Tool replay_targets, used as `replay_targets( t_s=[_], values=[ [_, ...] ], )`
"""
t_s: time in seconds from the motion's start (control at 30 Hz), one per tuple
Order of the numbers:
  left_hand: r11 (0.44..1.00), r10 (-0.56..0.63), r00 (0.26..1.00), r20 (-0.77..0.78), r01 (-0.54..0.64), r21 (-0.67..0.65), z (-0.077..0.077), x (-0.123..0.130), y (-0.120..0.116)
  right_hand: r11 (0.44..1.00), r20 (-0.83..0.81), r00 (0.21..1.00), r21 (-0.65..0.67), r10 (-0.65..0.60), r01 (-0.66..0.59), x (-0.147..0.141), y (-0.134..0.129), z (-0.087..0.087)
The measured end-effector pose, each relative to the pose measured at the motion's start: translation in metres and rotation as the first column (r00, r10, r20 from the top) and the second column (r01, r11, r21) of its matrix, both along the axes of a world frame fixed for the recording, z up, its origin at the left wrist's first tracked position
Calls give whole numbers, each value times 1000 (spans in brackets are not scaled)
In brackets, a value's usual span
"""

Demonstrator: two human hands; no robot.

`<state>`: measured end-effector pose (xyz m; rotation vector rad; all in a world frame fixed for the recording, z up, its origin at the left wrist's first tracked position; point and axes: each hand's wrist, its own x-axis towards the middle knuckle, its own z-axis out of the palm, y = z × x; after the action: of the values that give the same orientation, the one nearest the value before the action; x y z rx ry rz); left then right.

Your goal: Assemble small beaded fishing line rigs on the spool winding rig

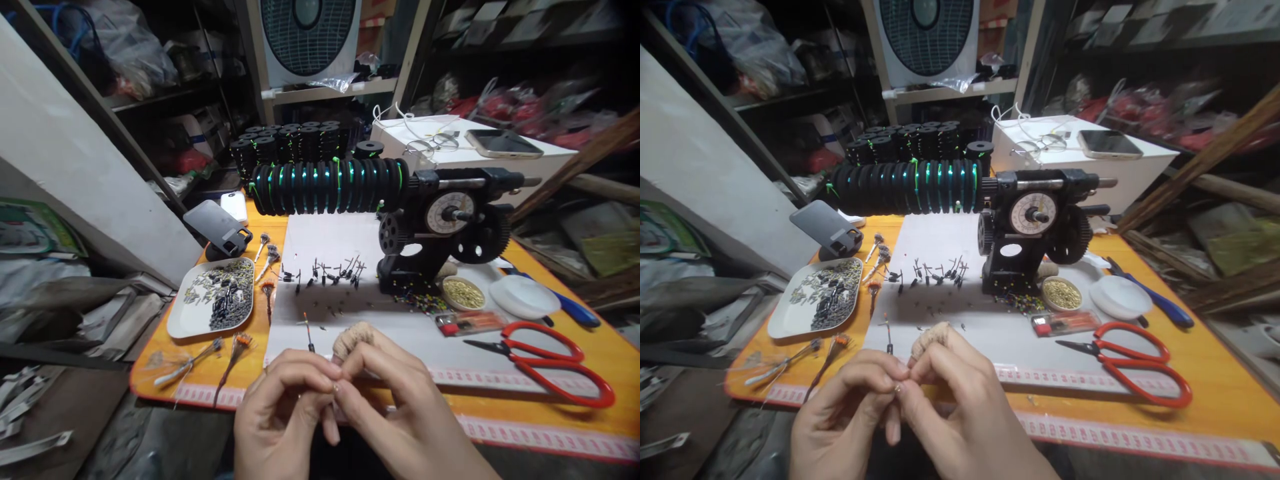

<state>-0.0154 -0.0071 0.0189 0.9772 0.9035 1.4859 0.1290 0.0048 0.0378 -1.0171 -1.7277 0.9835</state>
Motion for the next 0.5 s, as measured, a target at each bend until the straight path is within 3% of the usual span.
replay_targets(
  t_s=[0.13, 0.3, 0.5],
  values=[
    [996, -3, 992, 122, 14, -87, 3, 3, 2, 982, 53, 997, 183, -54, 44, 5, -2, -2],
    [990, -55, 972, 229, 82, -112, 4, 0, 5, 928, 48, 999, 370, 19, -35, 11, -1, -2],
    [978, -204, 968, 146, 208, -14, -1, -9, 7, 844, 53, 991, 531, -120, 74, 5, 1, -7]
  ],
)
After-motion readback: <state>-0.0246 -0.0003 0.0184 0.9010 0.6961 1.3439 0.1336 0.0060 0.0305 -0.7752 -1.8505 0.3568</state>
